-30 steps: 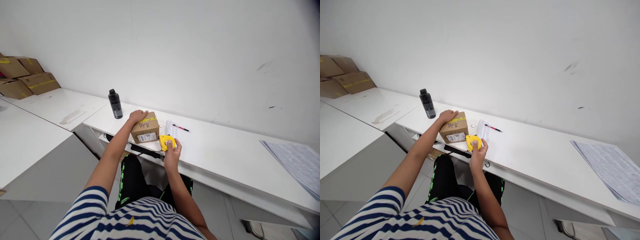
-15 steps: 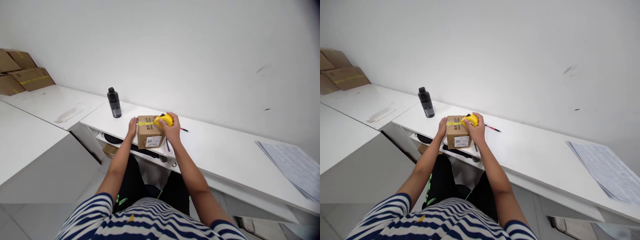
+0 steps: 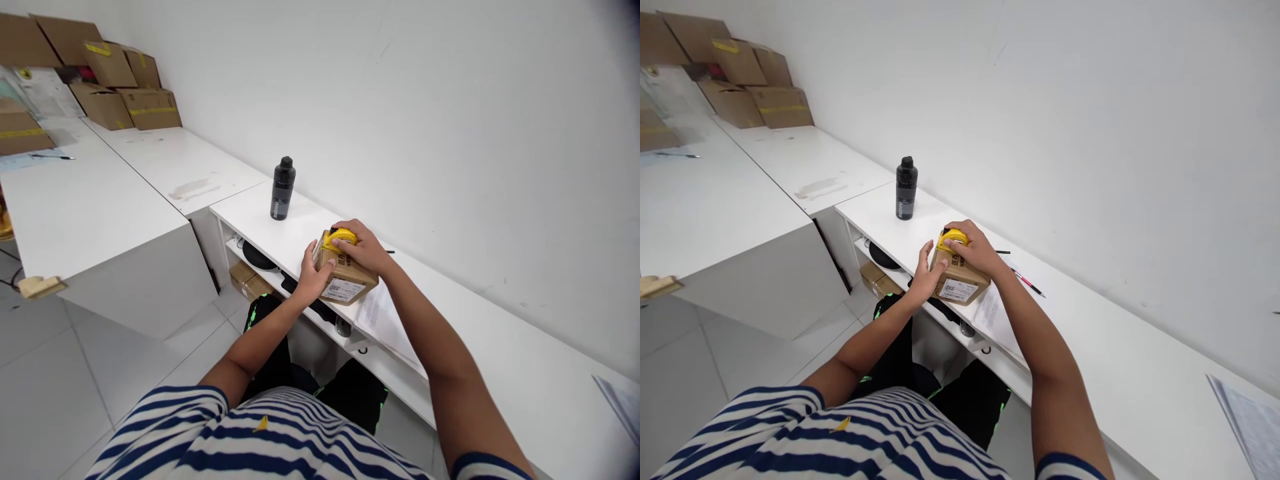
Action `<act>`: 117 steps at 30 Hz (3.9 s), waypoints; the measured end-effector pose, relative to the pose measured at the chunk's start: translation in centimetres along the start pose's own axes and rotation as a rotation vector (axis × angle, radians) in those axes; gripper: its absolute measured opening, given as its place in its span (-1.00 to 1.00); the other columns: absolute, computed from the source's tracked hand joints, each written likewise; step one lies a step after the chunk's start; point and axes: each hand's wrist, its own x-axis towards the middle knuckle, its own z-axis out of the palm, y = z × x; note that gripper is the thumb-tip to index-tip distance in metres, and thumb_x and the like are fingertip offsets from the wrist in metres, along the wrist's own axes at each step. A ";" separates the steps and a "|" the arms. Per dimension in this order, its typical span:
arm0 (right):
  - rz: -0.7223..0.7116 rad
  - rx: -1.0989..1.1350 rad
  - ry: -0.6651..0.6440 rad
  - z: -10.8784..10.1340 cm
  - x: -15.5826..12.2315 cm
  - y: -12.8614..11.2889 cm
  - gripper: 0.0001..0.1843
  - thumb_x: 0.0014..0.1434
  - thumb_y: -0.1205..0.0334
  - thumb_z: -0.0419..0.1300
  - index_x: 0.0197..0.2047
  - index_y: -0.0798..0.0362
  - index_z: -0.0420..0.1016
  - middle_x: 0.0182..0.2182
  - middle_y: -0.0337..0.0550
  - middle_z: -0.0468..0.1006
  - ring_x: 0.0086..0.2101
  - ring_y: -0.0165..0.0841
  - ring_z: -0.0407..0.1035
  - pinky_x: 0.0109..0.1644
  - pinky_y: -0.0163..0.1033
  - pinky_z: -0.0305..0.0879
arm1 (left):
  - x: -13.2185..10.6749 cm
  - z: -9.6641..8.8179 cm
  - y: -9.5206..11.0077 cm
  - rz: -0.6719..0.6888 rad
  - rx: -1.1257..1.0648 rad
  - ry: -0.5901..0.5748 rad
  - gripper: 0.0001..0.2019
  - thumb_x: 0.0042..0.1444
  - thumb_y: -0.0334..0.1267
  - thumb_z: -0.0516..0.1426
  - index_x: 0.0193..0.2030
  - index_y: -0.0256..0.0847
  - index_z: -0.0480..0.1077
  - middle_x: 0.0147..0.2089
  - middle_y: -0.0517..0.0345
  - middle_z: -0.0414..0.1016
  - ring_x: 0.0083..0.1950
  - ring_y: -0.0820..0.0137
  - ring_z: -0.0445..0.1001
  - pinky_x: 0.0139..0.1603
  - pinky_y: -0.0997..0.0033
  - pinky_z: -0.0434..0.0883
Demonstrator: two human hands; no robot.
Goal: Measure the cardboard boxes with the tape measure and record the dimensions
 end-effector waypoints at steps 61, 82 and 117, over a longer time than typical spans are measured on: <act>0.279 0.077 0.099 -8.0 -9.5 4.5 -0.46 0.08 -0.13 0.37 0.06 -0.12 0.41 0.06 -0.06 0.50 -0.03 -0.14 0.46 0.08 0.11 0.42 | 1.2 -1.8 0.9 0.271 0.461 -0.093 -0.50 0.29 -0.11 0.07 0.36 0.00 0.25 0.49 0.15 0.23 0.39 0.19 0.37 0.40 0.05 0.35; 0.169 -0.133 0.350 -5.8 -11.7 2.8 -0.61 0.15 -0.03 0.34 0.03 -0.17 0.50 -0.05 -0.09 0.48 -0.03 -0.12 0.43 0.11 0.11 0.41 | 2.0 -1.2 0.8 0.335 0.526 -0.011 -0.46 0.27 -0.08 0.08 0.38 -0.03 0.25 0.44 0.07 0.30 0.46 0.16 0.24 0.48 0.08 0.19; 0.810 -0.414 0.475 -5.8 -18.0 18.6 -0.58 0.41 0.11 -0.16 0.07 0.01 0.46 -0.08 0.08 0.61 -0.10 -0.14 0.47 0.00 -0.05 0.33 | -5.8 5.9 -9.7 0.695 0.703 -0.837 -0.46 0.14 0.12 0.26 0.17 -0.14 0.41 0.17 -0.03 0.59 0.34 0.16 0.46 0.44 -0.03 0.31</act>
